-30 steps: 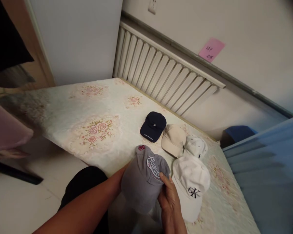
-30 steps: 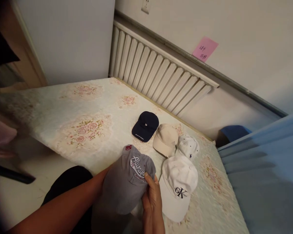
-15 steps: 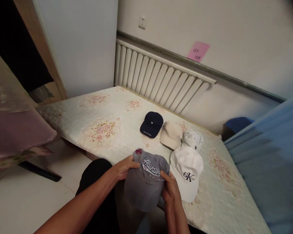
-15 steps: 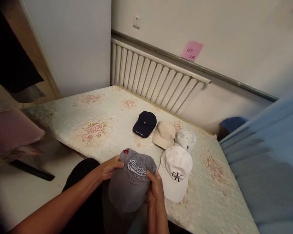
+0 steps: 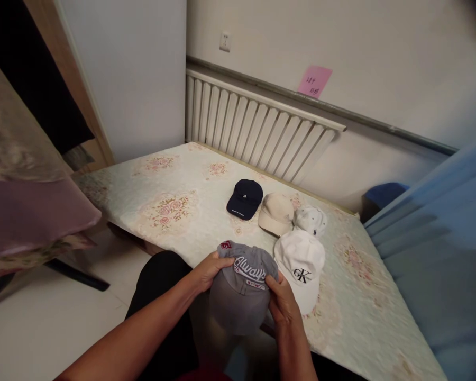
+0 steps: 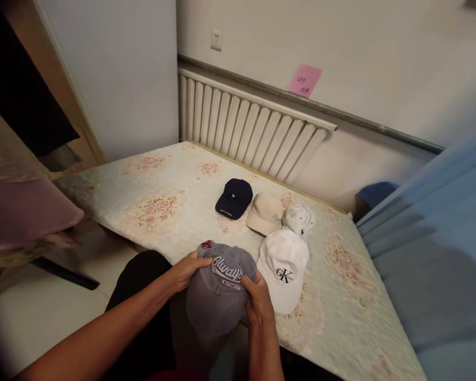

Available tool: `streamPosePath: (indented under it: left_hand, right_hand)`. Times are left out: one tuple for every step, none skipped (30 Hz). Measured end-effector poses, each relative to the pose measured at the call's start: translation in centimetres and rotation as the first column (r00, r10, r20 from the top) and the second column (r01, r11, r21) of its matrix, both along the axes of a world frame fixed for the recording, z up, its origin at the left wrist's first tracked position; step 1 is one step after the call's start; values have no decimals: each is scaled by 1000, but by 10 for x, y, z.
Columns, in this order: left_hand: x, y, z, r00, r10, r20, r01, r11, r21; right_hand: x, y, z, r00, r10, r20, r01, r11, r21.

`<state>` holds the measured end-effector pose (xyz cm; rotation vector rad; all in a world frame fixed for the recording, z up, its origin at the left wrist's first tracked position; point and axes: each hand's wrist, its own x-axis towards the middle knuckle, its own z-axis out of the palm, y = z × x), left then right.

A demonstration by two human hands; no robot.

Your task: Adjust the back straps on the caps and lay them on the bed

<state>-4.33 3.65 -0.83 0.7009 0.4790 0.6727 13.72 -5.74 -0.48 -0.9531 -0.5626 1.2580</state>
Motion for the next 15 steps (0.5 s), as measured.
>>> streamPosePath:
  left_hand:
    - [1,-2,2,1000,4,-4,-4,1000,9]
    - [1,-3,3,1000,9,-7,-8,1000,20]
    - [1,-5,4,1000,14,-7,-13,999,31]
    - [2,-6,4,1000,15,-2,-15,999,39]
    - [1,-6,4,1000,15,6,-15,999,42]
    - [1,-7,3,1000,13,14,-13,999,36]
    - [0,-7,2,1000,8,20,-8,1000,23]
    - [0,-6,0,1000,2,25,-2,1000,6]
    - [-1,-6,-2,1000,-2,30,3,1000,-14]
    - [-2,-6,-4,999,-2,34,3,999,-32]
    - [-3,-6,-6,999,1,38,1,999,-49]
    - [-3,-5,-7,999,4,42,-2,998,-63]
    - [-4,-5,-8,999,7,44,-4,997,-75]
    - [-4,-5,-9,999,7,45,-4,996,-85]
    - [-5,-5,-9,999,5,47,-1,996,-93]
  right_hand:
    - [1,-1,-1,1000,7,8,-7,1000,-6]
    - [2,-2,-1,1000,0,15,0,1000,-17]
    - [3,-3,-2,1000,-18,19,18,999,-29]
    - [3,-4,-2,999,-42,19,43,998,-40]
    - [3,-4,-2,998,-66,12,67,997,-47]
    - [3,-3,-2,996,-87,-1,86,995,-52]
    - [3,-3,-2,995,-102,-18,101,993,-56]
    - [2,-2,-3,993,-113,-35,111,992,-60]
    - [2,-2,-3,992,-118,-51,115,991,-63]
    - [1,-1,-3,991,-120,-63,116,991,-66]
    - [1,-1,-3,991,-116,-73,111,991,-69]
    - [0,0,-4,991,-110,-81,104,992,-72]
    - [0,0,-4,991,-104,-87,97,993,-74]
    - [-1,0,-4,991,-100,-91,93,993,-76]
    - [-1,0,-4,990,-101,-94,94,992,-80]
